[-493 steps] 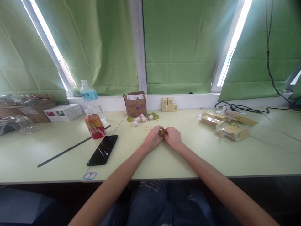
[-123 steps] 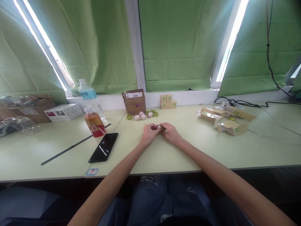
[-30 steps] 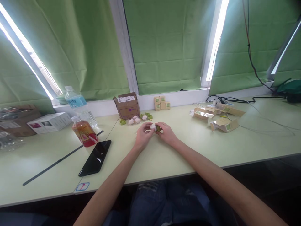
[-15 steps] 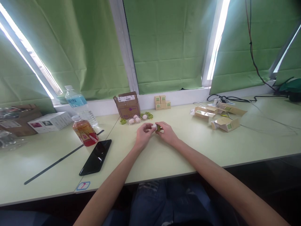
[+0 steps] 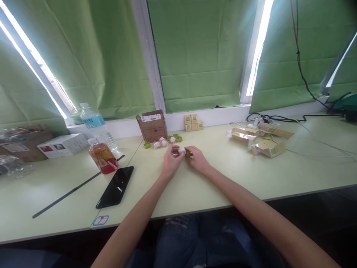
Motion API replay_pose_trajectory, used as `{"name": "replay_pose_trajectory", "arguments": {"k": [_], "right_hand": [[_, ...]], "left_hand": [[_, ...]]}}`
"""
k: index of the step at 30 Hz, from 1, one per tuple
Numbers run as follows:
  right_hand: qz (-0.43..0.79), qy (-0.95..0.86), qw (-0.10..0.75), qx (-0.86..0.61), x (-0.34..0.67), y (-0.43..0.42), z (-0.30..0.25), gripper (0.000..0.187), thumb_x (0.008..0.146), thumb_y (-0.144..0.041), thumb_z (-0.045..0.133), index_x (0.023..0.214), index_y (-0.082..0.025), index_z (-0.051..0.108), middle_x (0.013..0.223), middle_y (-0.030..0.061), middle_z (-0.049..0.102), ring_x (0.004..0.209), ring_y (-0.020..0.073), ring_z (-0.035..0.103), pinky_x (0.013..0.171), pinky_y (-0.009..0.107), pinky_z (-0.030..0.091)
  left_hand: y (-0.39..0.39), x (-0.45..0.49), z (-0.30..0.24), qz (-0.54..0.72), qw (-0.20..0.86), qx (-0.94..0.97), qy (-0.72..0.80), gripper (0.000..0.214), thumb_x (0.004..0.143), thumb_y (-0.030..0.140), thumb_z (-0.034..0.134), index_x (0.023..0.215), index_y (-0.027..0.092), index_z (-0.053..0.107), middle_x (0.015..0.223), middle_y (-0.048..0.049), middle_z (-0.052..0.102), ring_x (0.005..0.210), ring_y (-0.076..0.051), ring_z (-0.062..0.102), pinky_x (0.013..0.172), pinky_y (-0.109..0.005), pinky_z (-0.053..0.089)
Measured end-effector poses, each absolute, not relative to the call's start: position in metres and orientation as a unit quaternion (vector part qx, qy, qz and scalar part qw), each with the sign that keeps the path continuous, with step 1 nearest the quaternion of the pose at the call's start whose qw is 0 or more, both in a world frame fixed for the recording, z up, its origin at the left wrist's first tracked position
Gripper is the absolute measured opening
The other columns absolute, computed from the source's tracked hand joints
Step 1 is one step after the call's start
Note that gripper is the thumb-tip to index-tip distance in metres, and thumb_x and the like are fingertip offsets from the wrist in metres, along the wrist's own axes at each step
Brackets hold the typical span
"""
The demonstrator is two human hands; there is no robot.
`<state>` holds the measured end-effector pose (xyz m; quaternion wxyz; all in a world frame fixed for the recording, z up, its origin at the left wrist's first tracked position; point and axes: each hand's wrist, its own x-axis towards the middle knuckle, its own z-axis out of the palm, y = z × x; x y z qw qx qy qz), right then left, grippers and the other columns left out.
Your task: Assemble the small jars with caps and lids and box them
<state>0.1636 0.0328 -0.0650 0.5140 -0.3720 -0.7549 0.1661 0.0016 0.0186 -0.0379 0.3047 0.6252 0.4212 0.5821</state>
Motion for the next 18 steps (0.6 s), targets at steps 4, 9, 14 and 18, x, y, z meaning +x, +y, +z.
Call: {"name": "replay_pose_trajectory", "arguments": {"k": [4,9,14,18], "right_hand": [[0.295,-0.734,0.500,-0.353,0.172,0.036,-0.062,0.052,0.072,-0.003,0.059,0.119,-0.020,0.071,0.123,0.0106,0.066,0.107,0.0218,0.066,0.088,0.037,0.060],[0.401,-0.716,0.459,-0.341,0.180,0.036,-0.051,0.049,0.065,-0.004,0.053,0.105,-0.019,0.077,0.103,0.0054,0.078,0.094,0.0212,0.071,0.083,0.034,0.059],[0.409,-0.727,0.440,-0.331,0.183,0.031,-0.043,0.042,0.067,-0.009,0.049,0.095,-0.017,0.079,0.088,0.0017,0.078,0.089,0.0207,0.071,0.083,0.033,0.057],[0.317,-0.719,0.483,-0.386,0.184,0.027,-0.041,0.045,0.070,-0.008,0.049,0.103,-0.018,0.077,0.105,0.0065,0.077,0.101,0.0233,0.069,0.083,0.035,0.058]], "left_hand": [[0.016,-0.002,-0.033,0.573,0.331,0.629,0.407,0.049,0.076,0.038,0.081,0.117,0.018,0.066,0.093,-0.0055,0.070,0.087,-0.018,0.069,0.082,-0.032,0.057],[0.011,0.000,-0.035,0.524,0.368,0.649,0.411,0.038,0.077,0.047,0.082,0.095,0.015,0.074,0.089,-0.0086,0.075,0.080,-0.019,0.068,0.077,-0.032,0.055],[0.008,0.005,-0.033,0.541,0.409,0.618,0.396,0.041,0.076,0.052,0.082,0.089,0.014,0.072,0.082,-0.0070,0.074,0.070,-0.015,0.065,0.067,-0.029,0.052],[0.009,0.005,-0.031,0.563,0.418,0.583,0.410,0.044,0.075,0.055,0.081,0.083,0.014,0.068,0.075,-0.0055,0.072,0.064,-0.014,0.062,0.062,-0.028,0.048]]}}
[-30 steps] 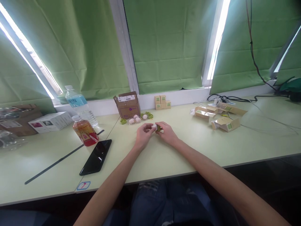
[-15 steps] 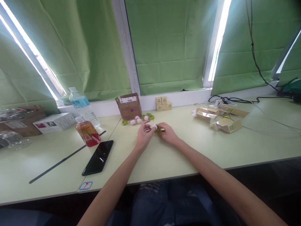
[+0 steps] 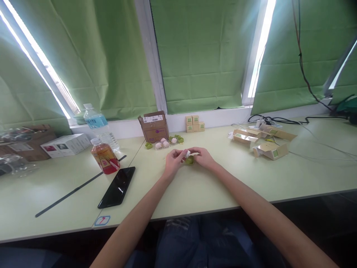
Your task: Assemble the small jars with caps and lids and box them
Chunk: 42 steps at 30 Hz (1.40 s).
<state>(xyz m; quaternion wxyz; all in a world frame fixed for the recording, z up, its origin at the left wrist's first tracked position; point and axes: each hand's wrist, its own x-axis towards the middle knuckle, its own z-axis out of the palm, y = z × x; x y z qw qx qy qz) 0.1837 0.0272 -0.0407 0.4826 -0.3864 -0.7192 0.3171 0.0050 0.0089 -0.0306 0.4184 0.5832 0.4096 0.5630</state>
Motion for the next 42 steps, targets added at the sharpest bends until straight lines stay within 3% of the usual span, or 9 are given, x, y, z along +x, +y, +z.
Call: {"name": "replay_pose_trajectory", "arguments": {"k": [4,9,16,22,25,27,31,36,42], "right_hand": [[0.188,-0.728,0.550,-0.364,0.183,0.020,-0.036,0.034,0.082,-0.013,0.054,0.109,-0.019,0.074,0.111,0.0099,0.072,0.095,0.0217,0.068,0.075,0.034,0.059],[0.111,-0.792,0.526,-0.290,0.180,0.009,-0.031,0.034,0.090,-0.016,0.055,0.119,-0.021,0.071,0.111,0.0102,0.068,0.096,0.0220,0.065,0.070,0.033,0.058],[0.077,-0.816,0.493,-0.293,0.177,0.008,-0.031,0.038,0.092,-0.027,0.064,0.129,-0.023,0.067,0.113,0.0113,0.067,0.105,0.0262,0.064,0.087,0.042,0.059],[0.219,-0.693,0.579,-0.370,0.181,0.012,-0.025,0.027,0.085,-0.037,0.074,0.104,-0.018,0.071,0.097,0.0088,0.071,0.085,0.0211,0.067,0.080,0.038,0.062],[0.385,-0.573,0.623,-0.367,0.187,0.013,-0.019,0.043,0.078,-0.038,0.081,0.114,-0.019,0.067,0.096,0.0050,0.074,0.083,0.0201,0.072,0.088,0.042,0.063],[0.475,-0.506,0.638,-0.334,0.190,0.014,-0.016,0.046,0.075,-0.035,0.083,0.115,-0.019,0.067,0.096,0.0038,0.074,0.084,0.0203,0.074,0.094,0.045,0.062],[0.567,-0.443,0.622,-0.309,0.192,0.013,-0.012,0.035,0.073,-0.032,0.084,0.102,-0.018,0.073,0.097,0.0064,0.076,0.091,0.0224,0.074,0.095,0.042,0.061],[0.564,-0.465,0.591,-0.342,0.191,0.009,-0.012,0.033,0.075,-0.044,0.083,0.099,-0.021,0.077,0.101,0.0070,0.077,0.095,0.0203,0.070,0.084,0.032,0.059],[0.574,-0.489,0.564,-0.338,0.190,0.006,-0.012,0.038,0.070,-0.049,0.086,0.095,-0.022,0.079,0.101,0.0055,0.076,0.093,0.0197,0.068,0.087,0.034,0.056]], "left_hand": [[0.009,0.004,-0.030,0.579,0.413,0.558,0.428,0.047,0.075,0.058,0.081,0.076,0.016,0.060,0.070,-0.0047,0.070,0.061,-0.014,0.062,0.059,-0.027,0.046],[0.008,0.003,-0.030,0.571,0.384,0.565,0.454,0.049,0.072,0.060,0.082,0.074,0.018,0.057,0.066,-0.0031,0.068,0.060,-0.015,0.062,0.055,-0.027,0.042],[0.005,0.006,-0.028,0.567,0.361,0.588,0.450,0.047,0.074,0.058,0.081,0.072,0.019,0.055,0.067,-0.0023,0.068,0.062,-0.016,0.063,0.061,-0.028,0.047],[0.000,-0.001,-0.025,0.522,0.256,0.712,0.394,0.029,0.087,0.046,0.071,0.101,0.020,0.072,0.105,-0.0086,0.073,0.088,-0.020,0.066,0.080,-0.033,0.052],[0.004,-0.008,-0.034,0.461,0.265,0.750,0.393,0.052,0.076,0.037,0.083,0.125,0.025,0.068,0.127,-0.0100,0.068,0.110,-0.026,0.064,0.091,-0.037,0.053],[0.010,-0.009,-0.042,0.423,0.305,0.755,0.396,0.062,0.068,0.030,0.088,0.126,0.025,0.067,0.128,-0.0104,0.068,0.114,-0.028,0.064,0.096,-0.040,0.053],[0.014,-0.004,-0.044,0.407,0.331,0.754,0.396,0.042,0.072,0.030,0.084,0.112,0.022,0.071,0.110,-0.0083,0.074,0.097,-0.025,0.069,0.093,-0.042,0.054],[-0.003,-0.002,-0.025,0.429,0.360,0.738,0.377,0.036,0.084,0.045,0.077,0.109,0.019,0.074,0.110,-0.0095,0.075,0.097,-0.024,0.070,0.091,-0.040,0.054],[-0.007,-0.001,-0.017,0.472,0.475,0.664,0.334,0.051,0.078,0.041,0.084,0.121,0.015,0.070,0.118,-0.0139,0.074,0.106,-0.026,0.070,0.096,-0.043,0.055]]}}
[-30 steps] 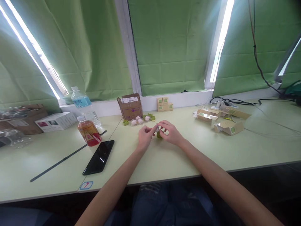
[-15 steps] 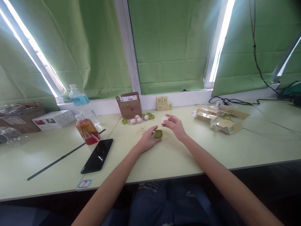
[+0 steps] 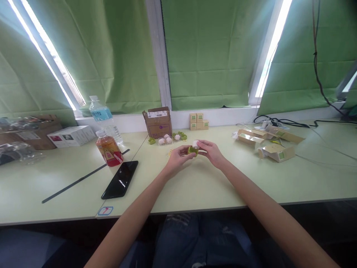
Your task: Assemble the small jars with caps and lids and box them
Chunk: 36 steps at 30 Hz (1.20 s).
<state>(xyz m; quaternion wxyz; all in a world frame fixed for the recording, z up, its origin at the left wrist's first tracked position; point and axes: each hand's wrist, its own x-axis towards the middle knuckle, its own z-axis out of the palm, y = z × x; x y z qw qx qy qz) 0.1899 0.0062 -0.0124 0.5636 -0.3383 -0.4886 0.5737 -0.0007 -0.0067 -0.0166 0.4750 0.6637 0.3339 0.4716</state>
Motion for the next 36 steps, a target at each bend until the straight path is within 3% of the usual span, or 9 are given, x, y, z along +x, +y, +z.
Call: {"name": "replay_pose_trajectory", "arguments": {"k": [7,13,19,22,27,32,36], "right_hand": [[0.524,-0.563,0.541,-0.341,0.188,0.005,-0.013,0.043,0.075,-0.051,0.082,0.108,-0.024,0.079,0.108,0.0052,0.076,0.097,0.0193,0.068,0.082,0.032,0.056],[0.418,-0.647,0.533,-0.350,0.182,0.003,-0.018,0.042,0.085,-0.051,0.073,0.115,-0.022,0.077,0.113,0.0073,0.076,0.102,0.0226,0.068,0.088,0.039,0.058],[0.279,-0.729,0.511,-0.360,0.177,0.002,-0.026,0.039,0.092,-0.047,0.064,0.114,-0.019,0.078,0.094,0.0082,0.069,0.087,0.0216,0.067,0.084,0.039,0.059],[0.253,-0.741,0.514,-0.351,0.172,0.000,-0.028,0.040,0.094,-0.045,0.062,0.118,-0.018,0.076,0.091,0.0082,0.064,0.086,0.0219,0.066,0.082,0.039,0.060],[0.261,-0.717,0.531,-0.369,0.161,-0.006,-0.029,0.043,0.092,-0.047,0.063,0.121,-0.017,0.075,0.093,0.0086,0.062,0.085,0.0215,0.066,0.079,0.038,0.063],[0.303,-0.641,0.575,-0.407,0.155,-0.009,-0.026,0.053,0.080,-0.052,0.076,0.119,-0.016,0.074,0.098,0.0090,0.070,0.086,0.0224,0.069,0.078,0.038,0.063],[0.340,-0.601,0.600,-0.403,0.155,-0.011,-0.022,0.042,0.078,-0.049,0.078,0.103,-0.016,0.075,0.092,0.0087,0.076,0.081,0.0227,0.071,0.074,0.037,0.062]], "left_hand": [[0.005,0.001,-0.028,0.528,0.529,0.571,0.340,0.049,0.085,0.059,0.073,0.101,0.013,0.064,0.093,-0.0084,0.071,0.078,-0.015,0.066,0.077,-0.036,0.060],[0.011,0.004,-0.037,0.538,0.546,0.548,0.336,0.055,0.086,0.068,0.066,0.097,0.015,0.061,0.088,-0.0060,0.064,0.078,-0.016,0.064,0.069,-0.033,0.062],[0.009,0.008,-0.042,0.552,0.581,0.492,0.339,0.054,0.083,0.065,0.071,0.102,0.017,0.055,0.089,-0.0052,0.066,0.075,-0.016,0.067,0.068,-0.035,0.061],[0.007,0.009,-0.041,0.547,0.604,0.487,0.314,0.054,0.085,0.064,0.070,0.104,0.016,0.056,0.082,-0.0041,0.065,0.066,-0.013,0.063,0.061,-0.029,0.056],[0.005,0.011,-0.039,0.570,0.580,0.503,0.293,0.051,0.085,0.061,0.073,0.098,0.014,0.058,0.078,-0.0031,0.064,0.064,-0.012,0.060,0.059,-0.027,0.052],[0.007,0.014,-0.039,0.600,0.554,0.495,0.296,0.048,0.085,0.058,0.074,0.098,0.015,0.058,0.083,-0.0032,0.066,0.069,-0.012,0.064,0.063,-0.028,0.054],[0.008,0.016,-0.038,0.615,0.540,0.495,0.293,0.049,0.084,0.059,0.074,0.100,0.015,0.058,0.080,-0.0014,0.065,0.067,-0.012,0.064,0.065,-0.031,0.057]]}}
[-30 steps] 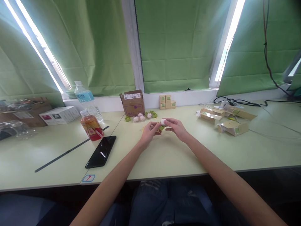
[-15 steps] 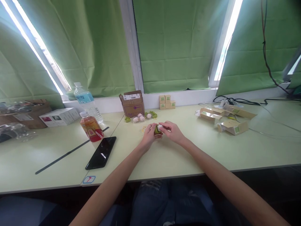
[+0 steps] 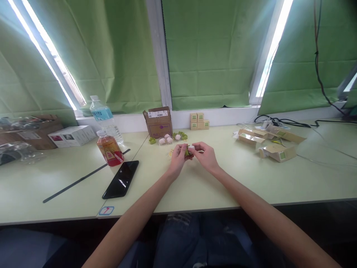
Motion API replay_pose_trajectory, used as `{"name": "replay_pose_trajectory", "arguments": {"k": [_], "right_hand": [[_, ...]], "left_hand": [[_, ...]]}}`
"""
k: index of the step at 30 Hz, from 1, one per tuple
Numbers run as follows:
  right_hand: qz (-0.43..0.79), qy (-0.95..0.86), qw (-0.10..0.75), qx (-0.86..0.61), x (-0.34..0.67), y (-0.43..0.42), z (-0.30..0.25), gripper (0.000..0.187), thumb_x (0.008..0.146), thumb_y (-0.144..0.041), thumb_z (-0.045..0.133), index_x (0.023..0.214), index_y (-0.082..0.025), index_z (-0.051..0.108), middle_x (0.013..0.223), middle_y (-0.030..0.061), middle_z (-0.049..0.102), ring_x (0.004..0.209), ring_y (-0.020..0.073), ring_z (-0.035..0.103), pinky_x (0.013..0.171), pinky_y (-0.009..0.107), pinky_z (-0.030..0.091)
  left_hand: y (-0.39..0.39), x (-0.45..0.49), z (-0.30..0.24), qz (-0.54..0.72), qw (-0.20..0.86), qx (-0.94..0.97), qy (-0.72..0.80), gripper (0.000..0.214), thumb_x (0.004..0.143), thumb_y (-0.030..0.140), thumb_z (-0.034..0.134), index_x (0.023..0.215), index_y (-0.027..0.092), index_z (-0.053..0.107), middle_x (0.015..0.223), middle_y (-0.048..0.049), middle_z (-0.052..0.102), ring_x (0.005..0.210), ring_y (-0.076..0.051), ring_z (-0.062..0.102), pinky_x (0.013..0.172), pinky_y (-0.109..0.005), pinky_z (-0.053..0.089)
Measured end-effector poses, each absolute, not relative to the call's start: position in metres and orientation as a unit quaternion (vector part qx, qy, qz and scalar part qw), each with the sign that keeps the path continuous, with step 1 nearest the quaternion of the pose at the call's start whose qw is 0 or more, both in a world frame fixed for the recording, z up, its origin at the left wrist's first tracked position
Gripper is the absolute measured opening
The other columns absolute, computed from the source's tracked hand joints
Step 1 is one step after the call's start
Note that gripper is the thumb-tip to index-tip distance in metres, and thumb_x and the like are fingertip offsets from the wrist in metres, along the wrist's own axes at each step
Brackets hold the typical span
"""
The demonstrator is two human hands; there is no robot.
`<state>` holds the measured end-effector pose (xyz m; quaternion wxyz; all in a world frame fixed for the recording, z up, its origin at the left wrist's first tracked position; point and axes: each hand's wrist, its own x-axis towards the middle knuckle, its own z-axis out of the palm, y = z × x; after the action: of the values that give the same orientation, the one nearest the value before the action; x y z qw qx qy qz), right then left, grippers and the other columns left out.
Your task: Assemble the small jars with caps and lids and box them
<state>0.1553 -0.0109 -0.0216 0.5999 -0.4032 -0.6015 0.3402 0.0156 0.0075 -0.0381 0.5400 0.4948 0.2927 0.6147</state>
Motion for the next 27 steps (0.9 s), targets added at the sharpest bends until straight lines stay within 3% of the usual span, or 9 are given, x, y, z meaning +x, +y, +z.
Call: {"name": "replay_pose_trajectory", "arguments": {"k": [3,9,20,27], "right_hand": [[0.357,-0.604,0.593,-0.396,0.155,-0.012,-0.020,0.036,0.075,-0.049,0.079,0.091,-0.016,0.077,0.089,0.0088,0.078,0.079,0.0235,0.072,0.075,0.038,0.061],[0.354,-0.643,0.564,-0.378,0.155,-0.009,-0.024,0.032,0.077,-0.049,0.077,0.088,-0.018,0.080,0.079,0.0061,0.077,0.073,0.0234,0.070,0.075,0.039,0.059],[0.267,-0.724,0.496,-0.398,0.155,0.008,-0.026,0.039,0.087,-0.048,0.064,0.065,-0.018,0.073,0.064,0.0042,0.067,0.064,0.0179,0.057,0.065,0.032,0.046],[0.311,-0.693,0.524,-0.384,0.154,0.006,-0.029,0.031,0.084,-0.047,0.068,0.073,-0.019,0.075,0.073,0.0042,0.073,0.068,0.0194,0.063,0.067,0.032,0.051]], "left_hand": [[0.006,0.014,-0.037,0.614,0.521,0.509,0.304,0.049,0.084,0.059,0.074,0.099,0.015,0.058,0.079,-0.0017,0.066,0.065,-0.012,0.064,0.064,-0.031,0.058],[0.006,0.008,-0.039,0.614,0.488,0.531,0.321,0.050,0.081,0.059,0.077,0.097,0.015,0.058,0.077,-0.0010,0.065,0.063,-0.012,0.062,0.060,-0.029,0.057],[0.010,0.005,-0.044,0.613,0.477,0.519,0.358,0.051,0.079,0.061,0.077,0.095,0.015,0.060,0.078,-0.0024,0.066,0.065,-0.012,0.063,0.062,-0.029,0.057],[0.013,0.006,-0.047,0.601,0.510,0.508,0.347,0.052,0.079,0.061,0.077,0.097,0.016,0.059,0.077,0.0000,0.066,0.062,-0.011,0.063,0.064,-0.029,0.058]]}}
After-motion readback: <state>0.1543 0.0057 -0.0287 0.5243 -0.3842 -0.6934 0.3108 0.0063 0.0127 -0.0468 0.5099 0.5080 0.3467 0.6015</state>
